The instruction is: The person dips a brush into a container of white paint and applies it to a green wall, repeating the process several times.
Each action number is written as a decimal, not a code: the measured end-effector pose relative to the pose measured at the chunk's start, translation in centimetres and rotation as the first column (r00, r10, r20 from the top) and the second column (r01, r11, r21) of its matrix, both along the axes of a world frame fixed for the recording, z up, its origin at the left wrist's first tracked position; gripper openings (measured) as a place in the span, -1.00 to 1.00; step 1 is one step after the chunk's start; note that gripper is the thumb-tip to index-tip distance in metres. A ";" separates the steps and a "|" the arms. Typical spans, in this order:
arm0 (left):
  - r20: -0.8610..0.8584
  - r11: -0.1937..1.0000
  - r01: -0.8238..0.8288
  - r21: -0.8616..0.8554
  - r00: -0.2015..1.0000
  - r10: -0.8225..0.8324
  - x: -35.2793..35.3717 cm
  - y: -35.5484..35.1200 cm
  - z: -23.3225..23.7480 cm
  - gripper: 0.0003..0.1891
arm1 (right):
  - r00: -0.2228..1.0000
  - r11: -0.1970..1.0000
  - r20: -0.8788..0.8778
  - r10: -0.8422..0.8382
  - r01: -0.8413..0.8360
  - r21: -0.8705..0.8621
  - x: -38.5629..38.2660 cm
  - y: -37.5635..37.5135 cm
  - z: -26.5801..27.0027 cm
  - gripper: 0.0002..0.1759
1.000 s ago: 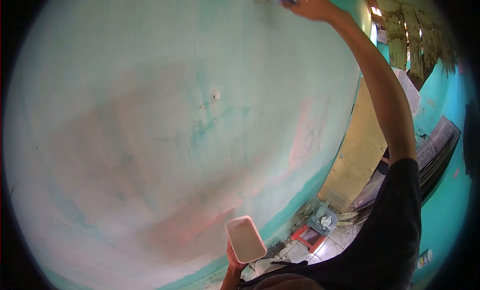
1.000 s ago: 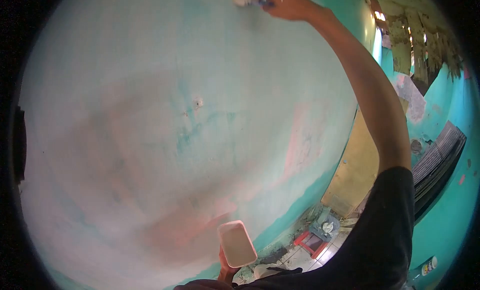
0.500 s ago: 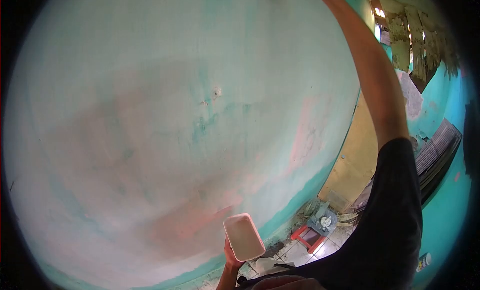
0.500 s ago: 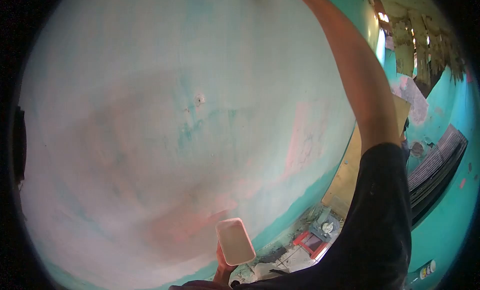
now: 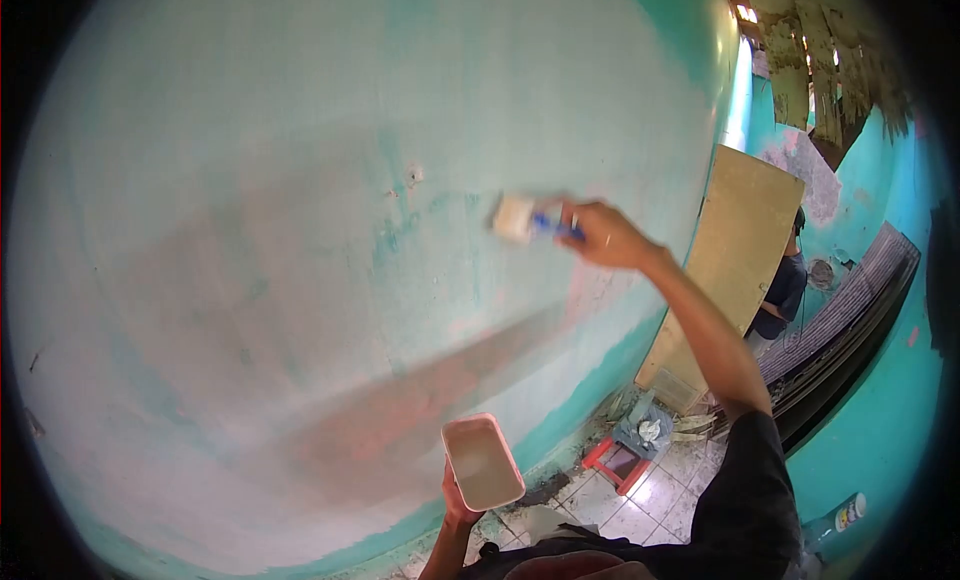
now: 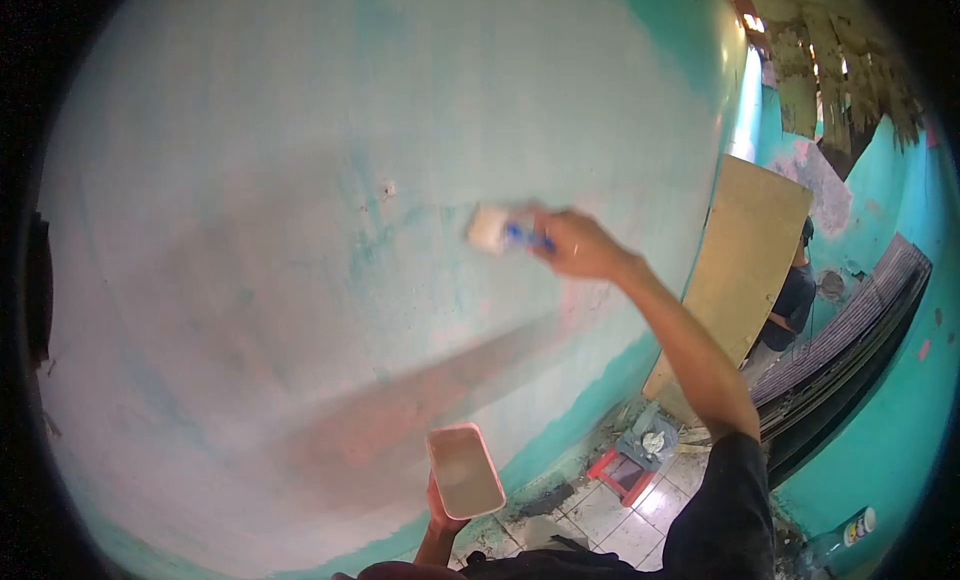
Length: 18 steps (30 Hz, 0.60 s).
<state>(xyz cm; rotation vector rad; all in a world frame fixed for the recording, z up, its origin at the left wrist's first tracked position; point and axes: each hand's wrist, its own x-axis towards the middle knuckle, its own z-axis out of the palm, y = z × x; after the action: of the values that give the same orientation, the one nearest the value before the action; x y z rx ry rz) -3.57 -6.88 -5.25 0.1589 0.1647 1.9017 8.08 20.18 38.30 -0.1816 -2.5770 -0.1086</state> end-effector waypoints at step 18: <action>0.082 0.997 -0.065 0.033 0.995 0.062 2.3 -1.8 -1.3 -0.44 | 0.838 0.853 -0.264 -0.477 0.514 0.089 -7.3 -1.8 31.1 -0.29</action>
<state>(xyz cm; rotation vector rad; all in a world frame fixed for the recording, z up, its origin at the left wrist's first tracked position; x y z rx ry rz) -1.25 -8.65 -6.54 0.1014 0.0815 1.9721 0.74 18.41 69.44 -0.7601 -2.2150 -0.4540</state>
